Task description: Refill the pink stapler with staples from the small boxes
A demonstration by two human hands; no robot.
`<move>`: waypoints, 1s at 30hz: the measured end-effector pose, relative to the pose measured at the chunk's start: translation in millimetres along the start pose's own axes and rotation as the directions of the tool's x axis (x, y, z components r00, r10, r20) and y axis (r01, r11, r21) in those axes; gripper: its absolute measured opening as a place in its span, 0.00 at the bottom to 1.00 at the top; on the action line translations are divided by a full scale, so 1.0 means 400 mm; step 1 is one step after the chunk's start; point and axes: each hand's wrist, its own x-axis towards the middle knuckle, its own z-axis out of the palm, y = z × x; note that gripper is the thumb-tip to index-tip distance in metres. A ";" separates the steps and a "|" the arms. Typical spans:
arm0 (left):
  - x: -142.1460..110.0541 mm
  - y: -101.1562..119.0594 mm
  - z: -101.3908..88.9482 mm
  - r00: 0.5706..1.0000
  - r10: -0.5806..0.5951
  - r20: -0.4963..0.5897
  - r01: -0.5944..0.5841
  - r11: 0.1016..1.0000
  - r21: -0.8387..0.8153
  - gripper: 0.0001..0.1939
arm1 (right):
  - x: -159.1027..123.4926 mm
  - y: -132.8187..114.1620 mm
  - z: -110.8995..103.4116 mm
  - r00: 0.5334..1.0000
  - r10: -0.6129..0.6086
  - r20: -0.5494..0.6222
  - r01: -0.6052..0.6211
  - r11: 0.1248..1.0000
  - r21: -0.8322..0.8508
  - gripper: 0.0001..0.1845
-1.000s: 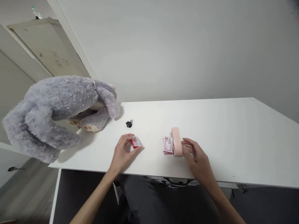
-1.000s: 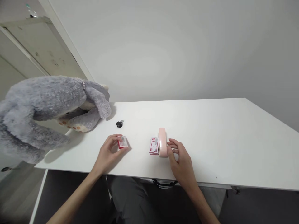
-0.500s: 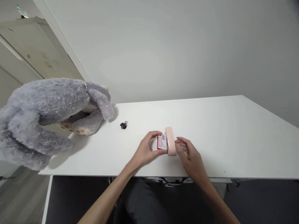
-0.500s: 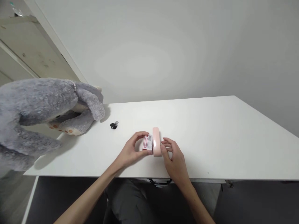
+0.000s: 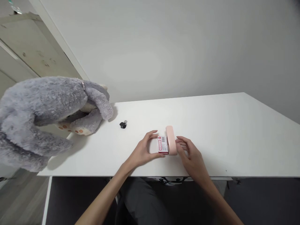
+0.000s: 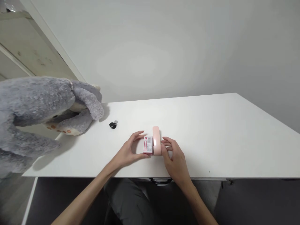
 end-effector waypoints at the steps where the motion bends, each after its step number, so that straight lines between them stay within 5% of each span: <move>1: 0.000 0.000 0.002 1.000 0.003 -0.011 -0.003 1.000 0.000 0.51 | 0.000 0.000 0.000 1.000 -0.004 -0.002 0.004 1.000 0.000 0.23; 12: 0.001 -0.017 0.015 0.997 0.059 -0.047 -0.059 0.998 0.007 0.51 | 0.000 0.002 -0.001 1.000 -0.012 -0.008 0.012 1.000 -0.015 0.23; 16: -0.012 -0.027 -0.013 0.987 0.126 -0.102 -0.110 0.982 0.151 0.44 | 0.000 0.001 -0.001 1.000 -0.016 -0.005 0.016 1.000 -0.012 0.23; 19: -0.025 -0.057 -0.067 0.947 0.212 -0.241 -0.086 0.891 0.445 0.29 | 0.001 0.004 -0.001 1.000 -0.017 -0.008 0.017 1.000 -0.016 0.22; 23: -0.032 -0.116 -0.153 0.879 0.292 -0.378 0.095 0.669 0.737 0.30 | 0.001 0.007 -0.002 1.000 -0.009 -0.003 0.009 1.000 -0.014 0.22; 26: -0.028 -0.146 -0.198 0.887 0.228 -0.401 0.198 0.598 0.776 0.33 | 0.000 0.007 -0.003 1.000 -0.009 0.000 0.009 1.000 -0.011 0.22; 30: -0.019 -0.152 -0.207 0.926 0.174 -0.337 0.178 0.585 0.791 0.31 | 0.000 0.006 -0.002 1.000 -0.018 0.004 0.018 1.000 -0.009 0.22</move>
